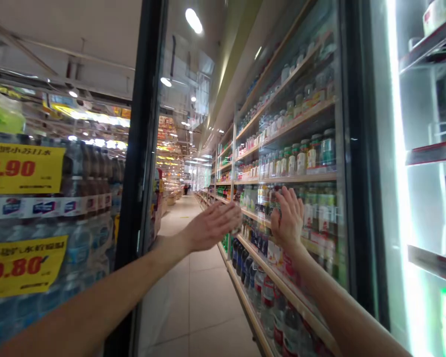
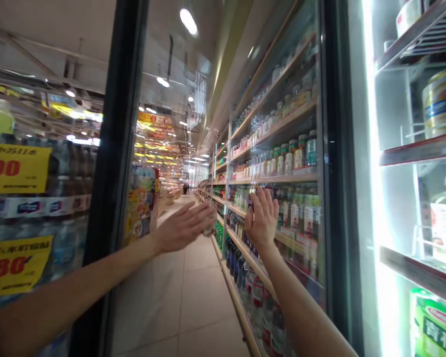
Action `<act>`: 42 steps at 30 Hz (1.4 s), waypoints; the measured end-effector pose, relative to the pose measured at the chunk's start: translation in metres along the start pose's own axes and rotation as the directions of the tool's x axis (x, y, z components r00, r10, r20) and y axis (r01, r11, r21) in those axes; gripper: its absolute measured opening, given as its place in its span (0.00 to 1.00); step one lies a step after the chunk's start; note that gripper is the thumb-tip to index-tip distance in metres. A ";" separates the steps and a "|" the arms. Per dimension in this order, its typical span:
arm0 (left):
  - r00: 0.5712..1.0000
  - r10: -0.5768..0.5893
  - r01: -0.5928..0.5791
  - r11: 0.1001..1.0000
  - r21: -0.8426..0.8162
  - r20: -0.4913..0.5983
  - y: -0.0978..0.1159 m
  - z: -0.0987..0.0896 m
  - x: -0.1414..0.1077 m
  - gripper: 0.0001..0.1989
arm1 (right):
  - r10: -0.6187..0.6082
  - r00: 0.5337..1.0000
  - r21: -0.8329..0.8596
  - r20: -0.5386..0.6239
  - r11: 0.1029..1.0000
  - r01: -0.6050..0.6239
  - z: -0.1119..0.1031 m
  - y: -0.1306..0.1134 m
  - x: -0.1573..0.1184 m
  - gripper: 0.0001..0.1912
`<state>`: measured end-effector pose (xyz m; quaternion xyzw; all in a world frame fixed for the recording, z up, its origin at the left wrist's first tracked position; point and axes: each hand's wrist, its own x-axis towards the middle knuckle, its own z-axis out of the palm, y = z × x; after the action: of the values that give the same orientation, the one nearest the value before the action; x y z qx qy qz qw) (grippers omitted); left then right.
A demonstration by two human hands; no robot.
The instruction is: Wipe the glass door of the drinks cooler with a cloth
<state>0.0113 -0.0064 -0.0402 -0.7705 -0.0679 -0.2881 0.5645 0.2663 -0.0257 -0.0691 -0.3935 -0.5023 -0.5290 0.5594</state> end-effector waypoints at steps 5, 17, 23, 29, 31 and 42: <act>0.880 -0.456 0.464 0.885 0.040 -0.132 -0.024 -0.004 0.008 0.22 | 0.012 1.000 -0.006 0.002 1.000 -0.012 0.000 0.000 0.000 0.21; 0.933 -0.351 0.353 0.935 0.011 -0.079 -0.018 -0.004 0.001 0.25 | 0.025 0.999 -0.003 0.020 1.000 -0.025 0.000 0.000 0.000 0.20; 0.999 0.032 -0.031 0.998 -0.063 0.020 0.013 0.001 -0.012 0.25 | 0.022 0.999 -0.009 0.023 1.000 -0.022 0.000 -0.001 0.000 0.19; 0.916 -0.389 0.395 0.918 0.044 -0.099 -0.015 -0.003 -0.004 0.24 | 0.021 1.000 -0.006 0.006 1.000 -0.021 0.001 -0.001 0.000 0.19; 0.916 -0.387 0.392 0.919 0.035 -0.103 -0.012 -0.003 -0.005 0.25 | 0.015 1.000 -0.002 0.002 1.000 -0.015 0.001 -0.001 0.000 0.19; 0.876 -0.464 0.470 0.882 0.018 -0.133 -0.021 -0.003 -0.005 0.26 | 0.029 0.999 0.007 0.016 1.000 -0.029 0.000 -0.001 -0.001 0.19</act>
<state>-0.0033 -0.0008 -0.0243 -0.6976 -0.2237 -0.4615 0.5004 0.2655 -0.0254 -0.0697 -0.4027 -0.5030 -0.5159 0.5645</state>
